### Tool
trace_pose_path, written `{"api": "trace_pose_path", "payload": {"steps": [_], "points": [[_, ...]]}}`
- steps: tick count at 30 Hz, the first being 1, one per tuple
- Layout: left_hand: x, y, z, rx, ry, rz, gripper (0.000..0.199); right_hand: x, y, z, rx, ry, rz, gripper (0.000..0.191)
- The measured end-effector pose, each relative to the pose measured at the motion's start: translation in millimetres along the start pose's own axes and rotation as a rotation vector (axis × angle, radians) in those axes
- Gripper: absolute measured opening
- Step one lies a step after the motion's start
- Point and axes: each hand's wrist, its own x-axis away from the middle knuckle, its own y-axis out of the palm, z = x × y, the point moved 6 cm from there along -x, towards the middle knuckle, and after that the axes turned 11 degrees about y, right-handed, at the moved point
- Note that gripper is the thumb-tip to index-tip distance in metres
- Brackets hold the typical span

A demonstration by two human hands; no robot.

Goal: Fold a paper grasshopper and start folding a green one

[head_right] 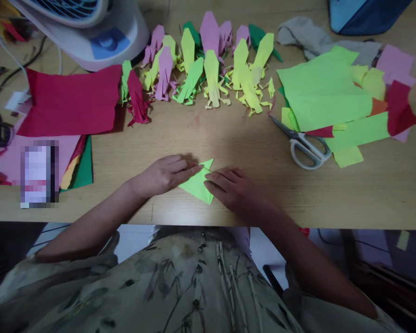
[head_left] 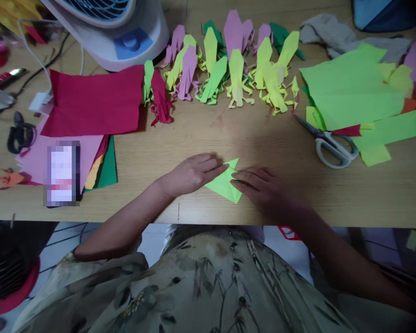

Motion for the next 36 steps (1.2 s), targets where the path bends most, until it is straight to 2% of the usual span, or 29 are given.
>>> {"api": "trace_pose_path", "payload": {"steps": [16, 27, 36], "points": [[0.9, 1.6, 0.0, 0.0, 0.005, 0.008, 0.034, 2.6, 1.7, 2.1, -0.022, 0.007, -0.082, 0.032], [0.2, 0.6, 1.1, -0.012, 0.007, 0.004, 0.034, 2.0, 2.1, 1.8, -0.057, -0.002, -0.093, 0.036], [0.3, 2.0, 0.3, -0.055, -0.02, -0.052, 0.033, 2.5, 4.4, 2.9, -0.023, -0.01, -0.088, 0.037]]}}
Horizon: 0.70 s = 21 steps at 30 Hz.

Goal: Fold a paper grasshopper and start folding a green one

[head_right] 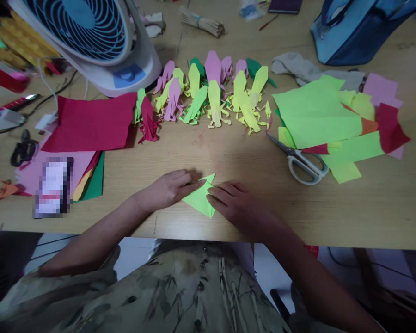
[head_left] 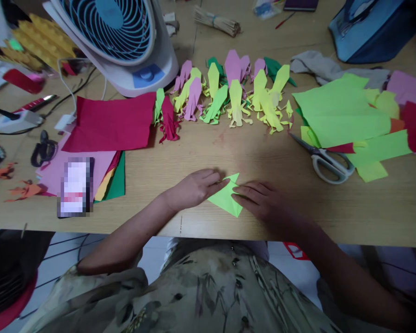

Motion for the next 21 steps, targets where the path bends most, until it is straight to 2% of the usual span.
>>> {"api": "trace_pose_path", "payload": {"steps": [5, 15, 21], "points": [[-1.3, -0.9, 5.0, -0.046, -0.024, -0.057, 0.033, -1.3, -3.2, -2.5, 0.002, -0.002, -0.015, 0.037], [-4.0, -2.2, 18.0, -0.15, -0.181, -0.178, 0.035, -1.8, -2.1, -1.2, 0.006, 0.001, -0.019, 0.036], [-7.6, 0.7, 22.2, -0.084, -0.21, -0.158, 0.035, -2.7, -4.4, -1.1, -0.029, 0.015, -0.012, 0.035]]}}
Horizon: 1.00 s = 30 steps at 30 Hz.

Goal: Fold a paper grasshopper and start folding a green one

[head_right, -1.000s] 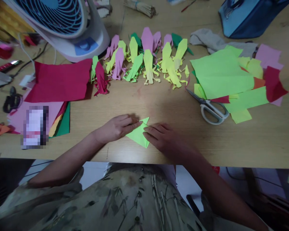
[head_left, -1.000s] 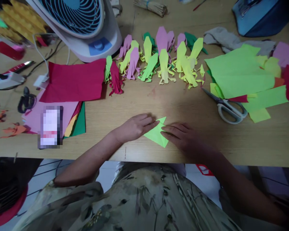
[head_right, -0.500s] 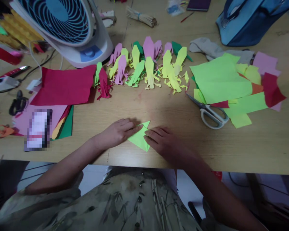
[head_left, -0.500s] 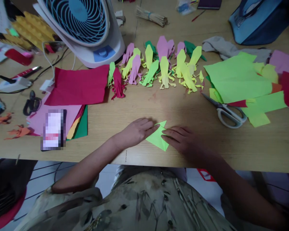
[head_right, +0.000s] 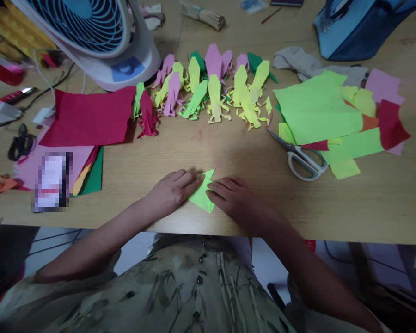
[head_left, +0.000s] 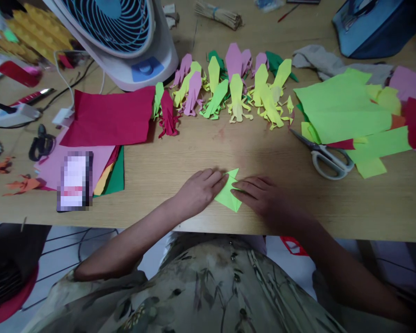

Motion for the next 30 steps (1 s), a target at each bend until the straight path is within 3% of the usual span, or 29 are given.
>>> {"api": "trace_pose_path", "payload": {"steps": [4, 10, 18, 30], "points": [[-3.0, 0.4, 5.1, 0.049, -0.014, 0.039, 0.035, -0.1, 0.7, -0.1, 0.025, -0.01, 0.003, 0.033], [-2.4, 2.3, 11.9, 0.028, -0.094, 0.001, 0.038, 0.3, 0.3, 0.5, 0.018, -0.016, 0.011, 0.033], [2.1, 0.8, 19.2, -0.063, -0.065, 0.017, 0.038, 0.6, 0.6, 0.4, -0.009, -0.001, 0.01, 0.035], [2.5, 1.3, 24.3, 0.002, -0.092, 0.043, 0.039, 11.2, 2.9, -6.2, 0.112, 0.019, 0.021, 0.035]]}}
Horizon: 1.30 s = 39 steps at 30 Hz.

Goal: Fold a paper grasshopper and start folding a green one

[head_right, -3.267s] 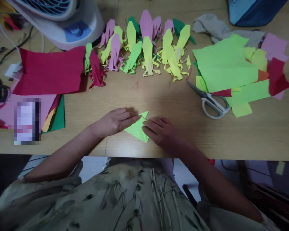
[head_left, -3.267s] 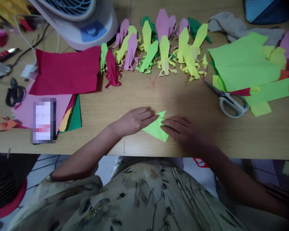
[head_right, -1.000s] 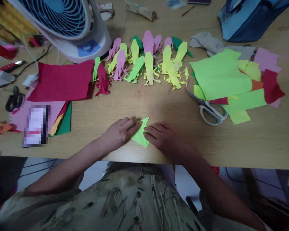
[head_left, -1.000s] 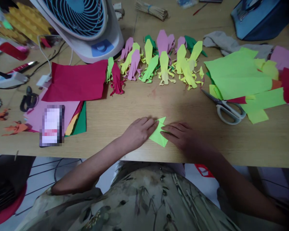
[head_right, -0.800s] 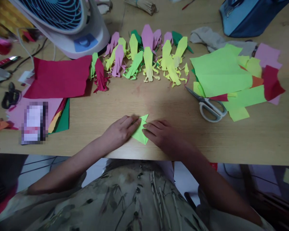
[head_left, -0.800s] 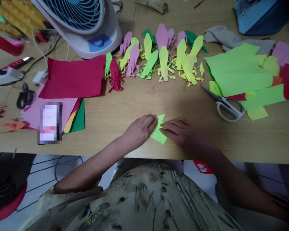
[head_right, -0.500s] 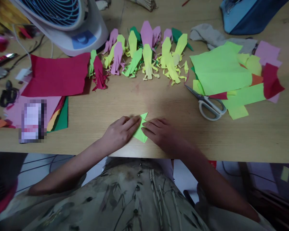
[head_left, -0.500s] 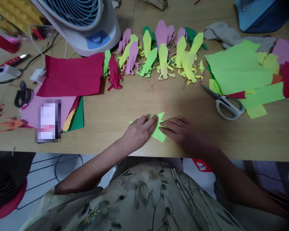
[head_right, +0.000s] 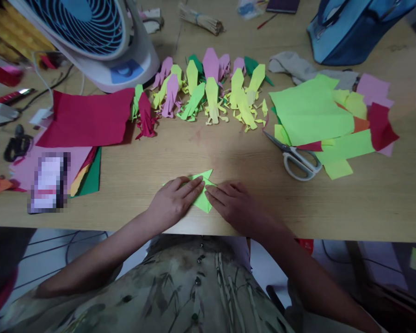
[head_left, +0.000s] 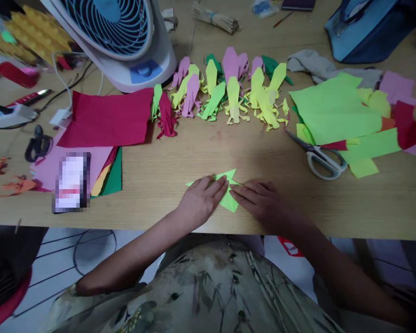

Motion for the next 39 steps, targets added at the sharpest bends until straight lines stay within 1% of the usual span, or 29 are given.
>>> {"api": "trace_pose_path", "payload": {"steps": [4, 6, 8, 12, 15, 17, 21, 24, 28, 29, 31, 33, 34, 35, 37, 39], "points": [[-1.1, 3.5, 2.5, 0.055, 0.015, 0.07, 0.036, 7.1, 3.0, -2.7, 0.0, 0.025, 0.006, 0.038], [-0.8, 6.0, 2.7, 0.08, 0.002, 0.081, 0.034, 11.2, 4.7, -3.3, -0.005, 0.049, -0.015, 0.04], [-0.7, 8.0, 3.1, 0.085, -0.022, 0.076, 0.037, 15.0, 6.0, -3.8, -0.011, 0.073, -0.033, 0.041], [-3.5, 11.7, 5.8, 0.093, -0.079, 0.018, 0.046, 19.3, 8.8, -4.1, -0.008, 0.116, -0.045, 0.045], [-6.7, 14.0, 8.2, 0.098, -0.12, -0.036, 0.046, 20.2, 11.1, -4.3, -0.002, 0.125, -0.041, 0.044], [-8.5, 14.2, 9.1, 0.094, -0.133, -0.048, 0.045, 20.3, 12.2, -4.6, -0.005, 0.126, -0.044, 0.045], [-10.1, 14.5, 9.4, 0.085, -0.12, -0.073, 0.044, 19.7, 11.6, -5.8, -0.017, 0.129, -0.047, 0.046], [-9.4, 15.8, 8.9, 0.079, -0.108, -0.097, 0.044, 19.7, 9.5, -6.7, -0.023, 0.134, -0.016, 0.043], [-7.8, 16.0, 8.9, 0.064, -0.09, -0.089, 0.046, 21.4, 8.4, -5.8, -0.026, 0.154, 0.034, 0.042], [-7.6, 15.8, 8.8, 0.061, -0.09, -0.085, 0.047, 21.6, 6.6, -3.6, -0.038, 0.184, 0.074, 0.042], [-7.3, 15.3, 8.5, 0.064, -0.095, -0.084, 0.048, 21.4, 0.4, 4.7, -0.089, 0.295, 0.19, 0.042], [-7.4, 14.7, 8.1, 0.074, -0.108, -0.092, 0.05, 20.3, -4.9, 15.5, -0.148, 0.435, 0.294, 0.037], [-7.6, 14.5, 8.2, 0.079, -0.112, -0.097, 0.051, 18.7, -5.6, 20.5, -0.182, 0.498, 0.311, 0.032], [-7.8, 14.2, 8.4, 0.083, -0.115, -0.101, 0.052, 16.2, -4.8, 24.7, -0.217, 0.55, 0.302, 0.026], [-8.2, 13.7, 9.3, 0.084, -0.118, -0.107, 0.054, 9.8, -0.7, 30.6, -0.278, 0.632, 0.244, 0.014], [-8.4, 13.7, 10.2, 0.083, -0.12, -0.112, 0.056, 4.3, 3.3, 33.7, -0.299, 0.697, 0.192, 0.011]]}}
